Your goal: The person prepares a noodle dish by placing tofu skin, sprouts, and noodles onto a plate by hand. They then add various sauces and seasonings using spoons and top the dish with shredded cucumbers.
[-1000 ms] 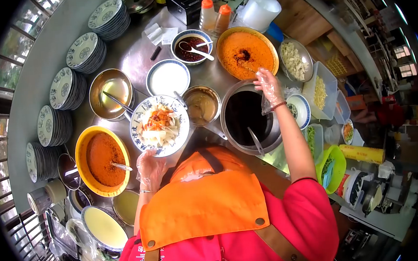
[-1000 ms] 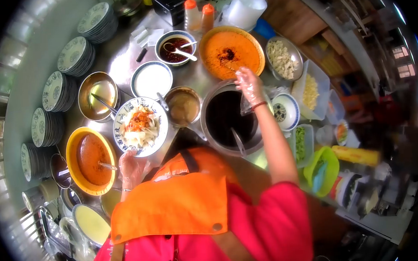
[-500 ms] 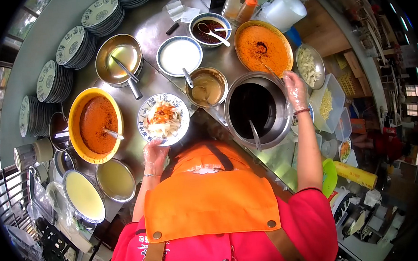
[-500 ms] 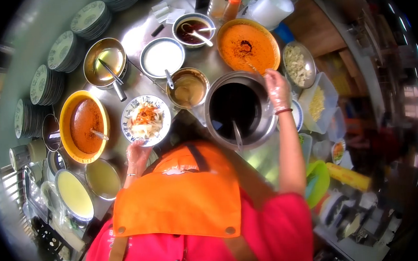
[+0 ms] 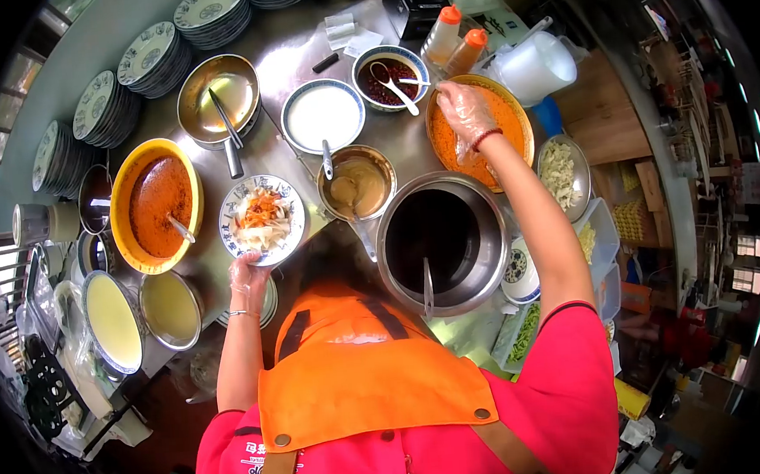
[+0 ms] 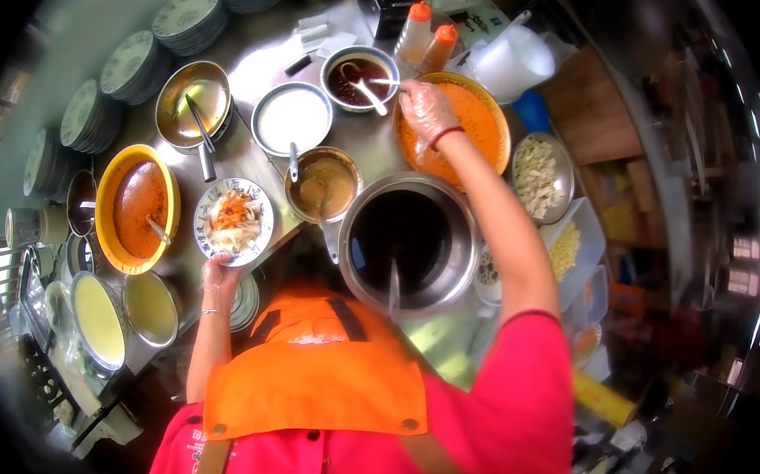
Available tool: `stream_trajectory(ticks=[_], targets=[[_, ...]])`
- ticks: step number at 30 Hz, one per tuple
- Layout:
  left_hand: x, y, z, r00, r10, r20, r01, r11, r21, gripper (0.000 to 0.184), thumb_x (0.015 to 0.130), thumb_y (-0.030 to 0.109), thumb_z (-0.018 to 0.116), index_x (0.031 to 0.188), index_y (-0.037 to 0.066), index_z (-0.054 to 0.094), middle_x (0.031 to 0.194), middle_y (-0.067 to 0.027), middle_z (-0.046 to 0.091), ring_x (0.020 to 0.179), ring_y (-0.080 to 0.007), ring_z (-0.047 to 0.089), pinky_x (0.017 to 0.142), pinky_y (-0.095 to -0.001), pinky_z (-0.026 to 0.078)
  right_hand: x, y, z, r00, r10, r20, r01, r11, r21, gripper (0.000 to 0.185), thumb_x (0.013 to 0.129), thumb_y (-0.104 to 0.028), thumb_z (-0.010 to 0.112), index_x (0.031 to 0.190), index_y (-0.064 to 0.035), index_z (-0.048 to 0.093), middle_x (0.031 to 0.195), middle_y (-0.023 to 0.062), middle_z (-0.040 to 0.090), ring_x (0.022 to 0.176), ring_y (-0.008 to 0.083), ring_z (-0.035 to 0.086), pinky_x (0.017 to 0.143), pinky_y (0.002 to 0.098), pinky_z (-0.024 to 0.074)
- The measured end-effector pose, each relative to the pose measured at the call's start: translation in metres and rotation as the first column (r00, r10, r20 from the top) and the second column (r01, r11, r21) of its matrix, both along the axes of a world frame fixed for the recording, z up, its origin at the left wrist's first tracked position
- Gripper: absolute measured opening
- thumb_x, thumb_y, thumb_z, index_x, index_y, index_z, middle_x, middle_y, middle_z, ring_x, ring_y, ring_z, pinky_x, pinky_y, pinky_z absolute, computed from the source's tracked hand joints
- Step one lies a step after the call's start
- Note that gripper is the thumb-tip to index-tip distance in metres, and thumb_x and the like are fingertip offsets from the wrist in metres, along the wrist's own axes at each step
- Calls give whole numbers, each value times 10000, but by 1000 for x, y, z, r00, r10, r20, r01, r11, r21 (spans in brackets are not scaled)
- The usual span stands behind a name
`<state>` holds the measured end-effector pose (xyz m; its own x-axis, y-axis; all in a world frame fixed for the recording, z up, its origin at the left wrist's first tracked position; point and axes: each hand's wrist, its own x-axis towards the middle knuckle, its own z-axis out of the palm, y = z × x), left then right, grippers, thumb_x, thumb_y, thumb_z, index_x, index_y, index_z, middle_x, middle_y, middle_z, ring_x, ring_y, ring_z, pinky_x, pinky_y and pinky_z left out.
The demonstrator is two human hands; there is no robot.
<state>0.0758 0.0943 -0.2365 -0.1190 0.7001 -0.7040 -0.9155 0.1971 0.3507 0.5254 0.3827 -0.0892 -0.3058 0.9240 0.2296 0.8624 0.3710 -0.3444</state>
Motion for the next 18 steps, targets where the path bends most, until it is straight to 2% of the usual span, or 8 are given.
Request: stream_trajectory(ticks=[4, 7, 9, 12, 13, 15, 17, 18], targets=[[-8, -10, -3, 994, 26, -102, -36, 994, -104, 671, 707, -76, 488, 1371, -60, 389, 1330, -254, 512, 1217, -410, 535, 1038, -559, 471, -21, 68, -19, 981, -62, 184, 65, 998, -13, 211, 896, -137, 547, 1010, -23, 683, 946, 244, 684, 912, 409, 664, 841, 480, 529], [-19, -29, -10, 988, 20, -156, -47, 984, -172, 601, 756, -44, 483, 1355, -23, 433, 1308, -229, 514, 1172, -327, 563, 968, -481, 518, -30, 110, -36, 930, -121, 348, 181, 973, -145, 213, 880, -124, 557, 996, -13, 697, 990, 243, 689, 956, 408, 665, 864, 474, 528], [-17, -36, 23, 994, -5, -108, -22, 970, -243, 545, 777, -34, 491, 1322, -8, 469, 1268, -193, 531, 1152, -278, 565, 953, -444, 519, -32, 129, -46, 920, -124, 373, 224, 945, -239, 242, 877, -113, 510, 1054, -10, 639, 1029, 276, 670, 1011, 450, 637, 906, 491, 504], [0, -41, 90, 732, -297, -613, 38, 916, -398, 513, 818, -8, 518, 1328, 24, 469, 1222, -142, 528, 1124, -214, 547, 941, -392, 503, -33, 159, -74, 911, -181, 370, 320, 878, -357, 319, 874, -95, 494, 1143, 3, 636, 1147, 277, 647, 1114, 425, 613, 964, 474, 489], [8, -35, 117, 554, -334, -763, 173, 942, -287, 429, 873, -1, 533, 1299, 34, 496, 1144, -100, 548, 1046, -182, 559, 941, -348, 488, -33, 164, -79, 901, -175, 397, 337, 859, -385, 320, 881, -105, 490, 1142, -2, 644, 1153, 277, 644, 1118, 421, 612, 967, 473, 488], [15, 2, 142, 492, -350, -797, 404, 903, -147, 357, 930, -2, 510, 1286, 23, 514, 1087, -83, 576, 991, -165, 579, 927, -323, 492, -33, 172, -88, 879, -159, 449, 371, 819, -437, 325, 894, -126, 481, 1141, -13, 660, 1166, 277, 638, 1126, 413, 611, 975, 470, 485], [24, 56, 148, 298, -373, -879, 545, 822, -164, 327, 968, -6, 481, 1292, 4, 518, 1076, -80, 606, 1009, -165, 603, 954, -305, 485, -26, 177, -96, 881, -202, 428, 398, 805, -440, 326, 912, -189, 490, 1144, -67, 684, 1169, 254, 642, 1127, 409, 606, 977, 462, 481], [30, 82, 139, 355, -383, -853, 577, 808, -122, 358, 979, 12, 477, 1337, 3, 487, 1126, -99, 600, 1055, -173, 599, 974, -306, 479, -20, 181, -103, 897, -199, 394, 376, 812, -446, 324, 911, -204, 503, 1145, -71, 683, 1170, 245, 643, 1127, 406, 603, 974, 459, 479]])
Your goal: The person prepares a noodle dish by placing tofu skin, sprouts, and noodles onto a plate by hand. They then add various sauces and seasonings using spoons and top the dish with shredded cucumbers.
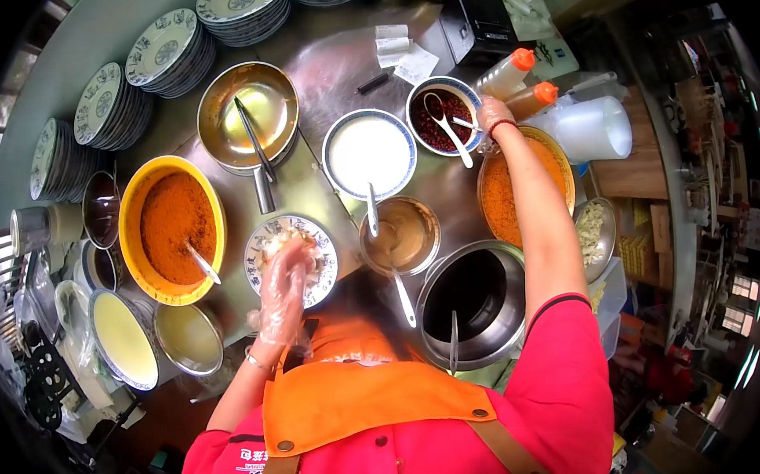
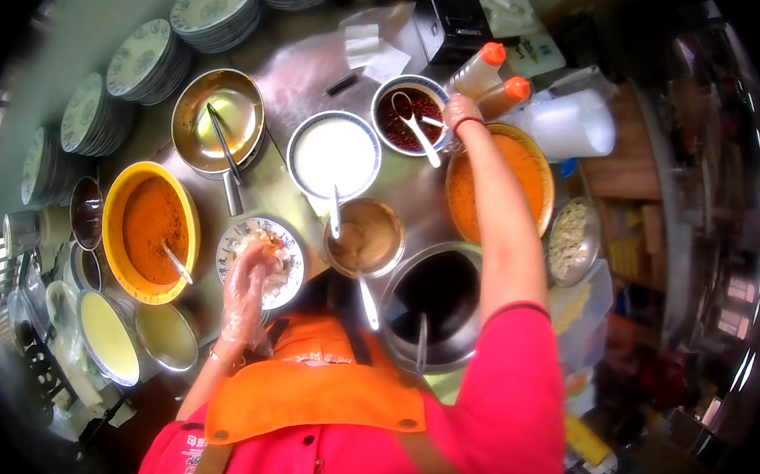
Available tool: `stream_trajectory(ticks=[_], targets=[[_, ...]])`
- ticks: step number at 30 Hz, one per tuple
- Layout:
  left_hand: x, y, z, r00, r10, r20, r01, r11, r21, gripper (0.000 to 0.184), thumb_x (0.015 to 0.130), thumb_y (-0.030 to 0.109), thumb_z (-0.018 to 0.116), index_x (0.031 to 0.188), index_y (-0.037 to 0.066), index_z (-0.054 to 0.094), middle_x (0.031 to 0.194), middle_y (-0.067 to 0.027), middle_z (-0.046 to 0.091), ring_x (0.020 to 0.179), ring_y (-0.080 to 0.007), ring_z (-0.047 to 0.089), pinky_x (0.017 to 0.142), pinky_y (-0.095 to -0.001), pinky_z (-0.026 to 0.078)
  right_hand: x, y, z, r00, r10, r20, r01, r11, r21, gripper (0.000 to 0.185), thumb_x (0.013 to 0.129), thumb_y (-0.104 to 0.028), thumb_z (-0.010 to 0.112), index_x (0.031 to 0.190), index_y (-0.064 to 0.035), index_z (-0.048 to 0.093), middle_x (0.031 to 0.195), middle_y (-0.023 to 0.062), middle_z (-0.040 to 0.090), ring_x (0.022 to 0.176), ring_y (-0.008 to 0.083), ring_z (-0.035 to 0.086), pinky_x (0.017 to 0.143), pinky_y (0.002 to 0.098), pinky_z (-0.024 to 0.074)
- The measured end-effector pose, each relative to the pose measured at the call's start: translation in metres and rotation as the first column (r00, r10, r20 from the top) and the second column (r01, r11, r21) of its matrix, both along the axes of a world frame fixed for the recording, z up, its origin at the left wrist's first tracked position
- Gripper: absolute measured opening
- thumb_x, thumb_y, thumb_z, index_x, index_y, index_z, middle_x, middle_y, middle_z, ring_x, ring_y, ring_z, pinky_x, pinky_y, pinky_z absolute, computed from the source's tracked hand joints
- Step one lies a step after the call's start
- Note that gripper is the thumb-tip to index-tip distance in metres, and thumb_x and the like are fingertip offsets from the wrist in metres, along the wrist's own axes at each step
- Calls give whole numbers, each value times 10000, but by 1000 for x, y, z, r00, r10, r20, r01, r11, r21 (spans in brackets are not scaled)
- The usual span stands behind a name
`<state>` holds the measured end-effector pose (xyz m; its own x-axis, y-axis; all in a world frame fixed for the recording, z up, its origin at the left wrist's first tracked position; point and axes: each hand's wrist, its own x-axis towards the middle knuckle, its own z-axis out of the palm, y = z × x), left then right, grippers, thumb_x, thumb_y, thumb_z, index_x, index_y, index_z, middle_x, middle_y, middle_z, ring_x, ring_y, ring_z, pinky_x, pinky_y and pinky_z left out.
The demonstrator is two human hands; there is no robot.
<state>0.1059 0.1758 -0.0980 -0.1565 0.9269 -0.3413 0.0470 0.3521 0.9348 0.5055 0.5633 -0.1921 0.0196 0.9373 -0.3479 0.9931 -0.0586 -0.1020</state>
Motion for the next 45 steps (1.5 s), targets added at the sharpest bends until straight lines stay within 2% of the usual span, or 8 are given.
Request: stream_trajectory(ticks=[5, 8, 24, 30, 35, 40, 43, 45], targets=[[14, 117, -85, 943, 81, 324, -17, 981, -195, 619, 976, 121, 538, 1512, 26, 245, 1439, -181, 437, 1324, -305, 470, 1104, -389, 414, -2, -3, 8, 999, -44, -28, 44, 999, 27, 321, 893, -254, 554, 1135, -86, 680, 1159, 231, 650, 1120, 403, 601, 964, 450, 477], [8, 158, -188, 764, -46, 643, 200, 965, -169, 700, 962, 187, 564, 1551, 127, 190, 1402, -177, 451, 1172, -319, 570, 934, -405, 551, 1, 1, -2, 998, -48, -47, 51, 997, 55, 310, 879, -232, 553, 1121, -90, 685, 1144, 228, 656, 1099, 402, 609, 957, 448, 478], [-7, 160, -120, 840, 66, 539, 157, 920, -358, 748, 896, 75, 452, 1558, 183, 120, 1430, -194, 427, 1215, -365, 558, 894, -481, 584, -68, -2, 22, 994, -22, -108, 26, 999, 37, 298, 869, -238, 557, 1114, -121, 679, 1159, 207, 657, 1092, 394, 617, 939, 442, 487], [-40, 151, -125, 955, -128, 268, 201, 943, -267, 653, 869, 46, 492, 1489, 123, 305, 1294, -172, 523, 1089, -299, 619, 855, -423, 598, -103, 0, 15, 983, 87, -160, -64, 988, 144, 257, 865, -139, 524, 1033, -91, 712, 1101, 203, 673, 1053, 406, 623, 925, 452, 502], [-38, 153, -102, 881, 126, 455, 72, 916, -394, 613, 871, 18, 476, 1463, 112, 345, 1245, -168, 565, 1083, -318, 623, 836, -454, 590, -108, -1, 2, 974, 124, -192, -91, 981, 172, 272, 848, -125, 524, 1029, -59, 717, 1074, 227, 674, 1033, 411, 629, 923, 458, 504], [-44, 153, -96, 885, 78, 460, 97, 933, -345, 614, 884, 25, 483, 1476, 102, 336, 1295, -158, 539, 1150, -294, 586, 918, -453, 557, -118, -53, 50, 967, 110, -232, -48, 965, 256, 223, 897, -157, 504, 1017, -18, 631, 1039, 287, 646, 1008, 446, 613, 894, 503, 491], [-46, 140, -79, 913, -18, 408, 145, 949, -281, 644, 889, 95, 520, 1493, 14, 312, 1411, -204, 486, 1239, -319, 534, 1111, -440, 406, -104, -105, 67, 931, 331, -153, -286, 922, 260, 184, 939, -180, 516, 992, -51, 635, 908, 247, 657, 905, 439, 625, 816, 497, 505], [-39, 117, -59, 995, -73, 71, 86, 976, -201, 649, 886, 125, 514, 1496, 19, 318, 1439, -212, 459, 1281, -323, 503, 1139, -449, 362, -89, -147, 75, 907, 346, -240, -319, 936, 148, 179, 953, -192, 527, 970, -49, 634, 860, 229, 653, 858, 431, 624, 784, 487, 508]])
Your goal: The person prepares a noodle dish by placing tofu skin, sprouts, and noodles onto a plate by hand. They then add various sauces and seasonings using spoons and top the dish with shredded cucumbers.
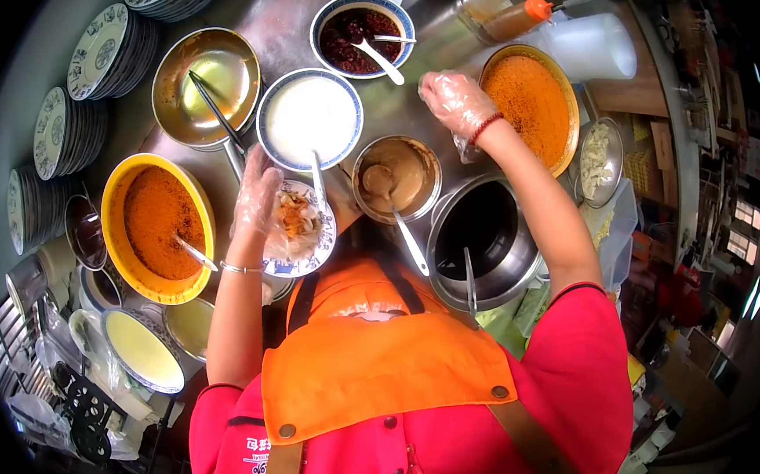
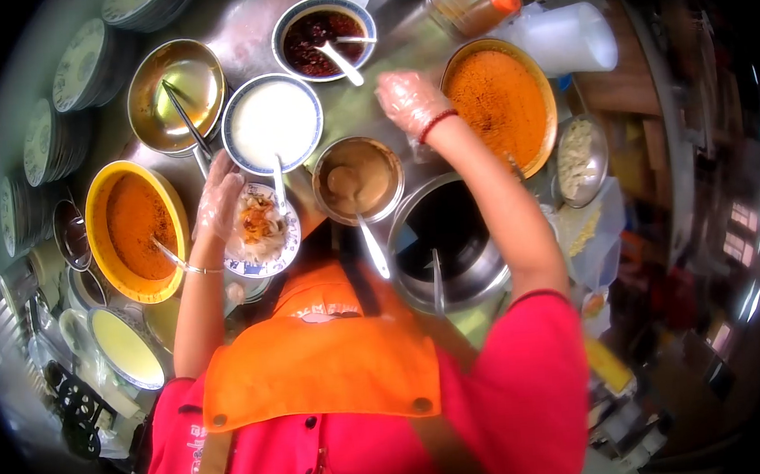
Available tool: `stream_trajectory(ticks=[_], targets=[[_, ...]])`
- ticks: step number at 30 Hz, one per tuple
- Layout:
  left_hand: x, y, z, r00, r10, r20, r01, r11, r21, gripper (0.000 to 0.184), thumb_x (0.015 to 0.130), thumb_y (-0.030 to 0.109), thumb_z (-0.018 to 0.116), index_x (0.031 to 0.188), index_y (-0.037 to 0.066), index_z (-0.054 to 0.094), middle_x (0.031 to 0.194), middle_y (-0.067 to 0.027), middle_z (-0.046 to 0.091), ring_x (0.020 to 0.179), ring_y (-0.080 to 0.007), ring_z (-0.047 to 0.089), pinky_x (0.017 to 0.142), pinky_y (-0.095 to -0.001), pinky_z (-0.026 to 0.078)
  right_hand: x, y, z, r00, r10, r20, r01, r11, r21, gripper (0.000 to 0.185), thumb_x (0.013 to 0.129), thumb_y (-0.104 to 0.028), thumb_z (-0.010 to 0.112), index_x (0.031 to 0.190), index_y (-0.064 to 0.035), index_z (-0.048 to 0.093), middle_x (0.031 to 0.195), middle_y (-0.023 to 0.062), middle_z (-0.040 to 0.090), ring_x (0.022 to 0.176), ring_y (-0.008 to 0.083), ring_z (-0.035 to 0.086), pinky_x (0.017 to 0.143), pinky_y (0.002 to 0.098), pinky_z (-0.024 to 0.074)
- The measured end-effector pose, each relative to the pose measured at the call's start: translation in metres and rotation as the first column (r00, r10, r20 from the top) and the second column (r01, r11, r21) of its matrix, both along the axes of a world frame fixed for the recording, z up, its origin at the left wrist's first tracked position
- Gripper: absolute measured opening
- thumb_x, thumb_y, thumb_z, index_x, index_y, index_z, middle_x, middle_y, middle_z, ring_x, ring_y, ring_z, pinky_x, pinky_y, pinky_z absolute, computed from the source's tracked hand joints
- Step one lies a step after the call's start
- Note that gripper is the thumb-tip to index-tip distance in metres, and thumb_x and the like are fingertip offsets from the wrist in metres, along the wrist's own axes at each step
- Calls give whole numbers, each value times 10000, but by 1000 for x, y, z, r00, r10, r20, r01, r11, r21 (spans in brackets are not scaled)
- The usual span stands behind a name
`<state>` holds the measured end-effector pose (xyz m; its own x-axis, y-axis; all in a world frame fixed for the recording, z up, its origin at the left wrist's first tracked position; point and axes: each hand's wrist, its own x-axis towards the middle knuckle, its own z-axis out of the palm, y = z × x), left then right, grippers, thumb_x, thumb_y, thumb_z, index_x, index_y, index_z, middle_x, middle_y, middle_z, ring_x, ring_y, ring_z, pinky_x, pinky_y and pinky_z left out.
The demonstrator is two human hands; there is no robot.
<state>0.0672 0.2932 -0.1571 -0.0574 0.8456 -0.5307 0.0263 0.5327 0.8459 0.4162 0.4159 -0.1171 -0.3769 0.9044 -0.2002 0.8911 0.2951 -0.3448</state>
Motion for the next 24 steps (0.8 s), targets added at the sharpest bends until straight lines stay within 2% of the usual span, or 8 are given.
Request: stream_trajectory(ticks=[4, 7, 10, 15, 16, 18, 21, 24], targets=[[33, -36, 42, 906, 35, -421, 143, 912, 384, 533, 863, 5, 474, 1395, -14, 444, 1316, -179, 524, 1231, -282, 535, 1051, -379, 442, 44, -53, 21, 991, -132, -9, 132, 990, 47, 187, 953, -192, 539, 981, -36, 638, 881, 234, 659, 875, 422, 632, 793, 485, 507], [57, -45, 49, 988, -84, -130, 125, 929, 348, 452, 853, -82, 474, 1296, -9, 523, 1206, -137, 562, 1163, -247, 587, 1017, -347, 472, 103, -89, 30, 933, -359, 12, 343, 899, 273, 185, 948, -177, 540, 1008, -32, 638, 901, 240, 662, 889, 420, 637, 795, 492, 508], [84, -34, 48, 939, -329, -102, 344, 888, 306, 433, 884, -70, 452, 1307, -5, 514, 1265, -155, 567, 1188, -246, 582, 1032, -353, 463, 185, -131, 12, 781, -603, 159, 501, 759, 416, 213, 937, -194, 546, 1030, -26, 637, 922, 242, 665, 901, 423, 638, 795, 500, 509], [149, 18, 39, 804, -594, 22, 555, 763, 331, 456, 994, 57, 432, 1448, 22, 410, 1406, -177, 508, 1337, -268, 464, 1140, -376, 356, 287, -144, -27, 675, -692, 254, 674, 719, 168, 291, 938, -194, 541, 1163, -14, 581, 950, 238, 673, 883, 415, 651, 739, 492, 537], [168, 28, 30, 783, -618, 65, 580, 765, 281, 509, 1005, 115, 451, 1495, 39, 338, 1456, -184, 457, 1364, -278, 430, 1155, -391, 335, 294, -146, -31, 533, -845, -38, 841, 535, -83, 285, 948, -189, 533, 1175, -22, 574, 964, 203, 677, 879, 381, 660, 724, 472, 547], [204, 47, -1, 747, -662, 57, 606, 713, 352, 592, 993, 148, 513, 1525, 52, 272, 1498, -182, 406, 1385, -282, 399, 1155, -395, 335, 297, -137, -39, -56, -922, -383, 704, 235, -670, 273, 969, -178, 517, 1199, -37, 560, 992, 134, 687, 869, 312, 678, 696, 431, 568], [252, 75, -8, 757, -578, 303, 586, 807, 75, 655, 980, 171, 552, 1543, 71, 231, 1517, -184, 376, 1389, -288, 389, 1142, -387, 356, 316, -132, -48, 55, -925, -376, 601, 332, -728, 242, 968, -124, 506, 1197, -60, 554, 1107, 95, 652, 880, 232, 669, 698, 383, 591], [288, 93, -35, 761, -495, 420, 529, 848, 40, 678, 968, 170, 559, 1550, 85, 222, 1511, -170, 386, 1345, -295, 449, 1114, -389, 397, 317, -133, -44, 119, -916, -382, 644, 364, -673, 195, 948, -92, 519, 1134, -63, 570, 1059, 84, 639, 842, 216, 657, 674, 389, 599]])
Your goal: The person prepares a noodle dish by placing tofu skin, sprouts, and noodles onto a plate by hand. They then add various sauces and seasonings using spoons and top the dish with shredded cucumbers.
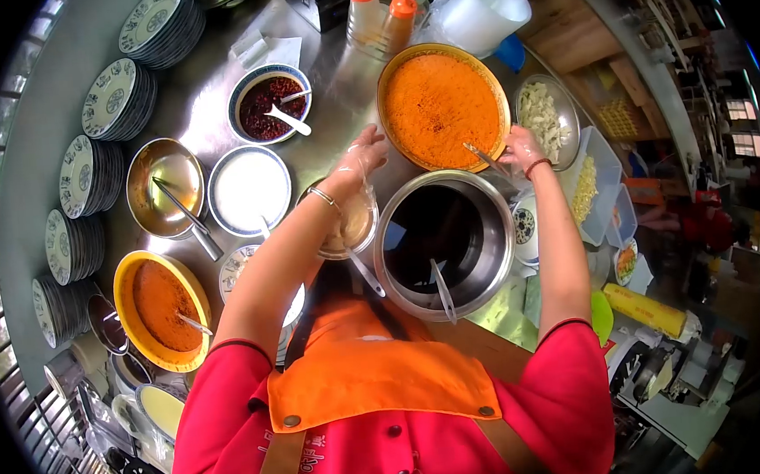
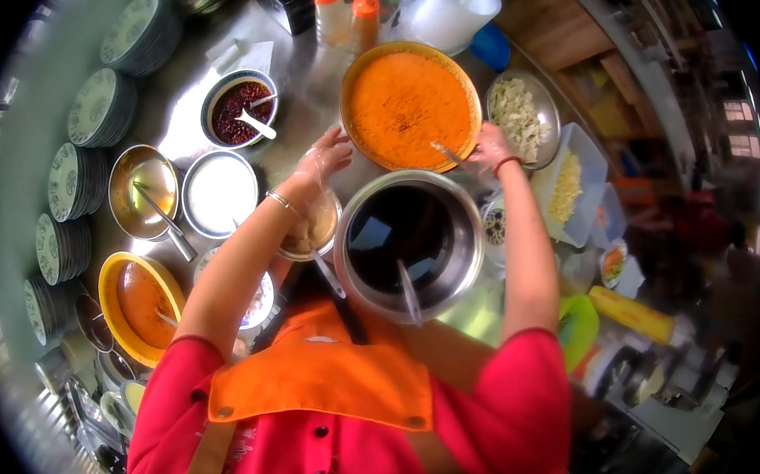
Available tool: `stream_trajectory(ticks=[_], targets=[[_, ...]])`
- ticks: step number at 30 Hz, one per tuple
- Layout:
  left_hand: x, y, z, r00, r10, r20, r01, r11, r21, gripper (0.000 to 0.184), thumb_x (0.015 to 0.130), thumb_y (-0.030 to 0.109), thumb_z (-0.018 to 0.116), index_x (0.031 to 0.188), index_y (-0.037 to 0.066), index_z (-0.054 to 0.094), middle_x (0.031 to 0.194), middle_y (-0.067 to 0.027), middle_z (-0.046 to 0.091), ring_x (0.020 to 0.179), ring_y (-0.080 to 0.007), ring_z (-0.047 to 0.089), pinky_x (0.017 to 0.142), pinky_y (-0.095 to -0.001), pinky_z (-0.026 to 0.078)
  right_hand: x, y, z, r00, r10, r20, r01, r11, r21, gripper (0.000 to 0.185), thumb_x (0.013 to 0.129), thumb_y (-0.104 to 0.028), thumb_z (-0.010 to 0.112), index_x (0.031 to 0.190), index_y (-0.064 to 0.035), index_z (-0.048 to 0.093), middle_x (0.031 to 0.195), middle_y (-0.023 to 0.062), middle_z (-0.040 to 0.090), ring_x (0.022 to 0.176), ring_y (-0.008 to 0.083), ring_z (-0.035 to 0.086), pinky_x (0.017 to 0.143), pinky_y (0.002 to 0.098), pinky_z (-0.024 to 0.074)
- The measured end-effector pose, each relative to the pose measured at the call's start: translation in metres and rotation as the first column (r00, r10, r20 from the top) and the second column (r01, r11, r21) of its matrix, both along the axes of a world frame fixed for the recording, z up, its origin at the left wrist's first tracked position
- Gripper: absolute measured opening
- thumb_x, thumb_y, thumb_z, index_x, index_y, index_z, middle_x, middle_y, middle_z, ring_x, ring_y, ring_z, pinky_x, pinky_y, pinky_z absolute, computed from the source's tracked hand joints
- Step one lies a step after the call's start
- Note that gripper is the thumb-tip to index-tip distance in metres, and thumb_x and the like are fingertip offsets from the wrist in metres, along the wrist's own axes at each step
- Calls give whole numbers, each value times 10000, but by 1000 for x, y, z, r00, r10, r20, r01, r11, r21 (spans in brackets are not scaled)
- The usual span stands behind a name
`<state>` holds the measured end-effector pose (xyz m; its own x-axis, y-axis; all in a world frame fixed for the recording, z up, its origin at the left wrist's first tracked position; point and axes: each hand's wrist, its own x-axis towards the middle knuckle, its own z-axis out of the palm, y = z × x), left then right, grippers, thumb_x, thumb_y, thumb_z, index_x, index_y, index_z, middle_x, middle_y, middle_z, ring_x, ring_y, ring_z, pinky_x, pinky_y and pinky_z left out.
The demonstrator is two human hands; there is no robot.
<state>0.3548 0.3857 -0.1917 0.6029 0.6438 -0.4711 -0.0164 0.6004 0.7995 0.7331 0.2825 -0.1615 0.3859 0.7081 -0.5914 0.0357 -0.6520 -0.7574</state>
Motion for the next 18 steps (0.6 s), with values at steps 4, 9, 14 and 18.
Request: stream_trajectory(ticks=[4, 9, 14, 18], targets=[[10, 9, 21, 990, -96, 107, 102, 993, -52, 654, 978, 159, 524, 1553, 99, 220, 1479, -162, 425, 1234, -303, 550, 1042, -407, 476, -18, 4, 10, 998, -46, 47, 43, 998, 55, 83, 908, -40, 557, 985, -69, 565, 848, 27, 562, 734, 177, 608, 643, 408, 612], [8, -9, 26, 984, 53, 172, -48, 998, -30, 619, 988, 129, 471, 1550, 112, 212, 1433, -175, 468, 1169, -334, 590, 991, -431, 525, -20, 5, 13, 1000, 0, -11, 0, 999, 34, 57, 878, -31, 592, 863, -67, 550, 789, 0, 508, 716, 144, 577, 635, 388, 628], [4, 3, 18, 986, 97, 139, -89, 994, -64, 620, 980, 110, 433, 1550, 112, 191, 1424, -192, 463, 1175, -352, 587, 992, -446, 534, -35, 11, 11, 1000, 24, 4, -24, 999, 42, 35, 892, -57, 583, 923, -44, 590, 852, 16, 578, 733, 133, 600, 658, 346, 624], [-10, 11, 16, 987, 85, 134, -83, 996, -22, 644, 974, 108, 391, 1567, 159, 144, 1489, -131, 393, 1254, -318, 532, 965, -442, 550, -49, 18, 13, 998, 61, 14, -61, 997, 51, 55, 891, -62, 593, 933, -28, 597, 878, 39, 606, 762, 153, 633, 659, 341, 622]])
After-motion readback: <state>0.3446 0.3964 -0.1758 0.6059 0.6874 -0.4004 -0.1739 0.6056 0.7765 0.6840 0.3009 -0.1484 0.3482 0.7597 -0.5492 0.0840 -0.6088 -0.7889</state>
